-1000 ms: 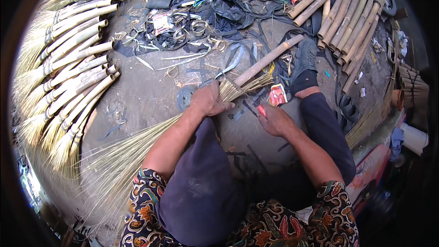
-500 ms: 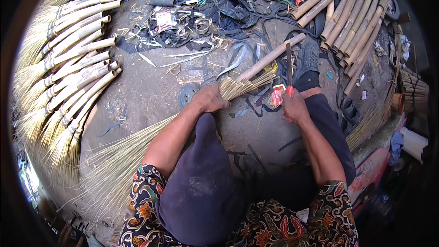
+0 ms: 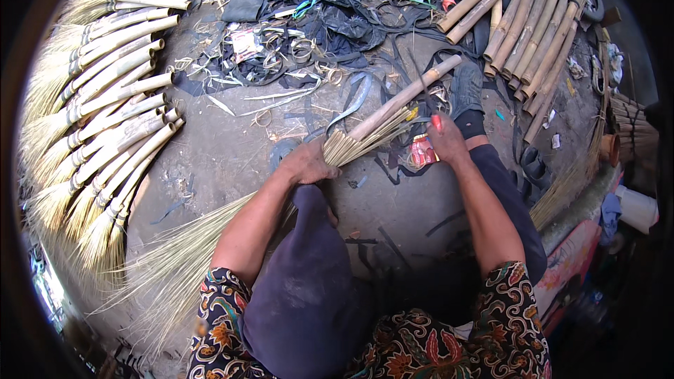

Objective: The person gathers a bundle of straw-like bristles, aligns them, and attaches them to a bamboo handle. They wrap a black strap around the junction to secure the bristles, then use pliers to tighten and trim the strap. The finished broom is placed with others nearby.

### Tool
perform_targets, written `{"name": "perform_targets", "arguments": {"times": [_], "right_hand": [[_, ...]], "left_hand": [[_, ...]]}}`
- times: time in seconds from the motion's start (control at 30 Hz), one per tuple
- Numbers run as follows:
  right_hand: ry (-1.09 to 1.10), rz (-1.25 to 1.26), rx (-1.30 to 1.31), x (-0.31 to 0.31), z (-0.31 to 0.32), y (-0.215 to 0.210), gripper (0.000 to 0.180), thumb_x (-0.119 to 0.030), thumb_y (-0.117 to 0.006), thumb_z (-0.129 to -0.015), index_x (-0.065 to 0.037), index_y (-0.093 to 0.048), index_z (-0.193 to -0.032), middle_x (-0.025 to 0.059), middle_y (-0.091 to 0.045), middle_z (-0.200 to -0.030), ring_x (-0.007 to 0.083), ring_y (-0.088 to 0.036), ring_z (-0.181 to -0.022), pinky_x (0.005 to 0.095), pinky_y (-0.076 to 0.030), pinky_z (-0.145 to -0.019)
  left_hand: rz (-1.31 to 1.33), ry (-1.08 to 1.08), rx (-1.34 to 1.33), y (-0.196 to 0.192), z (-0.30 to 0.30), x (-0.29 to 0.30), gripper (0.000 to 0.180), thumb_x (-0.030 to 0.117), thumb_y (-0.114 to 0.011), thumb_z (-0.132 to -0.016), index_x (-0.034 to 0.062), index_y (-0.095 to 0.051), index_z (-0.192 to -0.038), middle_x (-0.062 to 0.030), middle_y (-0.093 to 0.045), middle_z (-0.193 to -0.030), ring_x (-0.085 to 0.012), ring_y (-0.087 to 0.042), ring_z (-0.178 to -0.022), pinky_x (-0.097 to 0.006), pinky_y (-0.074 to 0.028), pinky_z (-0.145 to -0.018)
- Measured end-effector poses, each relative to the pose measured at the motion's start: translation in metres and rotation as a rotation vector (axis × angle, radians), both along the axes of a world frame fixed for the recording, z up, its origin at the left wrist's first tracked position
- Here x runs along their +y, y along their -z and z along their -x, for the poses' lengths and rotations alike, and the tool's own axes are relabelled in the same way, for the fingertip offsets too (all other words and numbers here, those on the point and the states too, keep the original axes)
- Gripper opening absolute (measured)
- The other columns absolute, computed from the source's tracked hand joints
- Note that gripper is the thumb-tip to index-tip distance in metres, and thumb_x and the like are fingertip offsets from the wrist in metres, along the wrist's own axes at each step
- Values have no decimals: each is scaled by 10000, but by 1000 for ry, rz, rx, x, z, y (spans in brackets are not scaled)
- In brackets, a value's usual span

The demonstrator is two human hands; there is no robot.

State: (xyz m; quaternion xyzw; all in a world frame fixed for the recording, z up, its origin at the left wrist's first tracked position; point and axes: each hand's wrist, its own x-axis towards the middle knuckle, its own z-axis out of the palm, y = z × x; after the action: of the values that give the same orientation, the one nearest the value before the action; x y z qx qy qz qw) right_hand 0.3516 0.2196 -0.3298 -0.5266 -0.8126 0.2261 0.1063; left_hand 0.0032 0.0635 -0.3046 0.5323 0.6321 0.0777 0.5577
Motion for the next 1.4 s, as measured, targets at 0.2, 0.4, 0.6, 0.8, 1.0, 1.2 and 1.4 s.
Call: {"name": "perform_targets", "arguments": {"times": [0.2,0.4,0.6,0.8,1.0,1.2,1.4], "right_hand": [[-106,528,-206,-27,-14,-36,312,-280,-571,-1032,2,-557,-1165,225,-726,-925,381,-733,-775,503,-575,-681],[-12,564,-174,-38,-6,-53,270,-287,-525,-1060,-23,-549,-1113,166,-678,-803,194,-638,-481,368,-477,-397],[163,581,27,-38,-16,-54,306,-301,-515,-1059,-20,-561,-1171,172,-687,-819,209,-643,-495,371,-485,-406],[-23,584,-278,-57,8,-75,344,-283,-545,-1024,2,-546,-1215,302,-711,-982,473,-700,-894,543,-545,-792],[-246,695,-272,-88,42,-95,456,-295,-548,-1023,78,-526,-1285,355,-692,-1010,519,-677,-991,543,-523,-899],[-53,654,-216,-111,45,-75,417,-312,-543,-1024,64,-551,-1203,331,-697,-996,468,-702,-940,535,-542,-815],[144,650,-97,-105,43,-61,352,-294,-534,-1035,39,-538,-1150,282,-705,-892,434,-725,-818,532,-559,-717]], "left_hand": [[69,3,-9,17,-4,7,766,356,-866,-712,12,-608,-1345,-256,-714,-1219,-392,-687,-1159,-446,-530,-996],[44,-28,-20,16,-11,11,607,349,-874,-707,-14,-714,-1165,-238,-755,-1065,-360,-728,-1035,-430,-548,-933],[3,-57,-119,27,-13,15,574,337,-869,-713,8,-731,-1162,-234,-757,-1019,-344,-735,-987,-427,-550,-913],[62,-10,-64,31,-15,19,562,235,-869,-732,55,-688,-1233,-129,-766,-1042,-232,-699,-948,-369,-544,-897],[10,25,-92,25,-20,27,608,267,-888,-709,61,-693,-1246,-139,-768,-1068,-268,-709,-985,-389,-541,-916],[-66,13,-84,19,-22,26,696,361,-878,-707,37,-665,-1285,-231,-752,-1106,-387,-728,-1021,-454,-563,-912],[31,3,416,-1,-26,10,658,389,-868,-744,8,-639,-1230,-268,-731,-1130,-441,-702,-1076,-496,-556,-918]]}}
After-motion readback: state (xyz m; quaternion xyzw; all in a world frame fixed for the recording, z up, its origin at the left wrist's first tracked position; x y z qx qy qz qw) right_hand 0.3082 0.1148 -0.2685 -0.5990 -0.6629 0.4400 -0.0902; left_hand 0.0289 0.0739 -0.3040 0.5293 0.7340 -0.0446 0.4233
